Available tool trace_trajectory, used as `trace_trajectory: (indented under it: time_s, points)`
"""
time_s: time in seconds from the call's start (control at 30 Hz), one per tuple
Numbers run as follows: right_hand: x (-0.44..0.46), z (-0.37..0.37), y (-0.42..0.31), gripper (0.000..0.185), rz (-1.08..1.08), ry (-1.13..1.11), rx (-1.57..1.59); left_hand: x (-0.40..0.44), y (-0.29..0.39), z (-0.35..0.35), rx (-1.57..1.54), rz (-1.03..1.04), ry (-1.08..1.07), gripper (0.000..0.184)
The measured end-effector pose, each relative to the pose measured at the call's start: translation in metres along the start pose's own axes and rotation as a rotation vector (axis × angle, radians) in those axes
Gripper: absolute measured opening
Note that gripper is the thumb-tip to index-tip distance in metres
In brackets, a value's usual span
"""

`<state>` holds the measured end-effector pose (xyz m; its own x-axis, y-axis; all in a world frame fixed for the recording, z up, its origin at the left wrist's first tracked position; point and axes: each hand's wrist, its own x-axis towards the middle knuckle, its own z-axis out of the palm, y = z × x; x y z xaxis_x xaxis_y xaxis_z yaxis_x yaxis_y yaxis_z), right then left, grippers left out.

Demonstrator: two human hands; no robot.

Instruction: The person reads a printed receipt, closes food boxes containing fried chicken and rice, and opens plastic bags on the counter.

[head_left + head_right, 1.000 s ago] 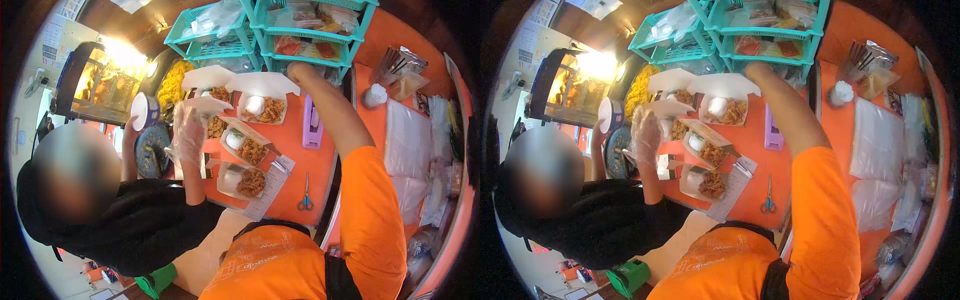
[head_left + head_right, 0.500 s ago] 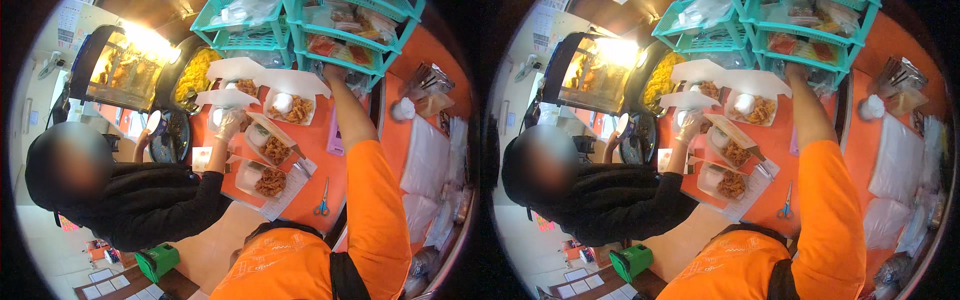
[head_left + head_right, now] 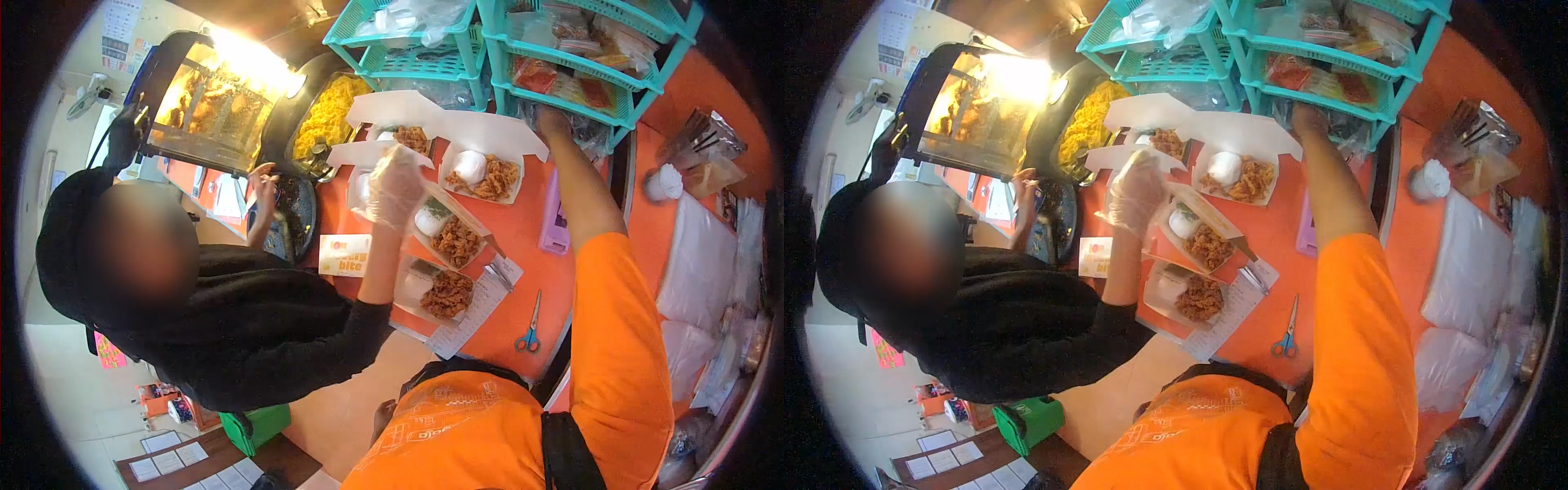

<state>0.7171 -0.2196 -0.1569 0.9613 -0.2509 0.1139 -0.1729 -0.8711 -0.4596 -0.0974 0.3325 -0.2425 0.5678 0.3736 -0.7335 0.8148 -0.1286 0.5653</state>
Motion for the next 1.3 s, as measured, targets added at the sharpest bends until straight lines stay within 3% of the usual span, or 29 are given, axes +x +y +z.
trace_trajectory:
  time_s: [0.17, 0.23, 0.43, 0.47, 0.7, 0.8, 0.9, 0.97, 1.0, 1.07, 1.2, 1.3]
  points:
    - [-0.021, -0.054, -0.026, 0.042, 0.197, -0.026, -0.131, 0.008, 0.011, 0.0, -0.024, -0.015, -0.015, 0.036]
    - [-0.015, -0.051, -0.021, 0.046, 0.25, -0.234, -0.122, 0.015, 0.017, 0.0, 0.005, -0.013, -0.015, 0.035]
    - [-0.022, -0.038, -0.016, 0.044, 0.279, 0.152, 0.126, 0.033, 0.037, -0.001, 0.052, 0.009, -0.033, 0.035]
    - [-0.03, -0.059, -0.018, 0.036, 0.11, -0.121, -0.127, 0.034, 0.036, -0.002, 0.057, 0.01, -0.039, 0.035]
    - [-0.081, -0.14, -0.058, 0.029, -0.061, -0.208, -0.331, 0.041, 0.036, -0.007, 0.083, 0.019, -0.061, 0.035]
    - [-0.104, -0.194, -0.069, 0.026, -0.202, -0.071, -0.301, 0.045, 0.037, -0.007, 0.09, 0.021, -0.069, 0.035]
    - [-0.115, -0.228, -0.065, 0.024, -0.263, 0.092, -0.132, 0.048, 0.033, -0.005, 0.093, 0.022, -0.071, 0.034]
    - [-0.121, -0.237, -0.049, 0.017, -0.195, -0.328, 0.672, 0.05, 0.032, -0.005, 0.099, 0.026, -0.074, 0.034]
    - [-0.126, -0.238, -0.043, 0.017, -0.195, -0.322, 0.669, 0.051, 0.032, -0.005, 0.103, 0.026, -0.077, 0.034]
    - [-0.161, -0.265, -0.065, 0.015, 0.038, -0.615, 1.015, 0.05, 0.033, -0.007, 0.106, 0.03, -0.078, 0.034]
    - [-0.165, -0.222, -0.051, 0.011, -0.023, -0.52, 1.126, 0.045, 0.03, -0.007, 0.115, 0.034, -0.07, 0.034]
    - [-0.179, -0.205, -0.069, 0.013, -0.097, -0.479, 1.023, 0.039, 0.026, -0.008, 0.123, 0.03, -0.064, 0.034]
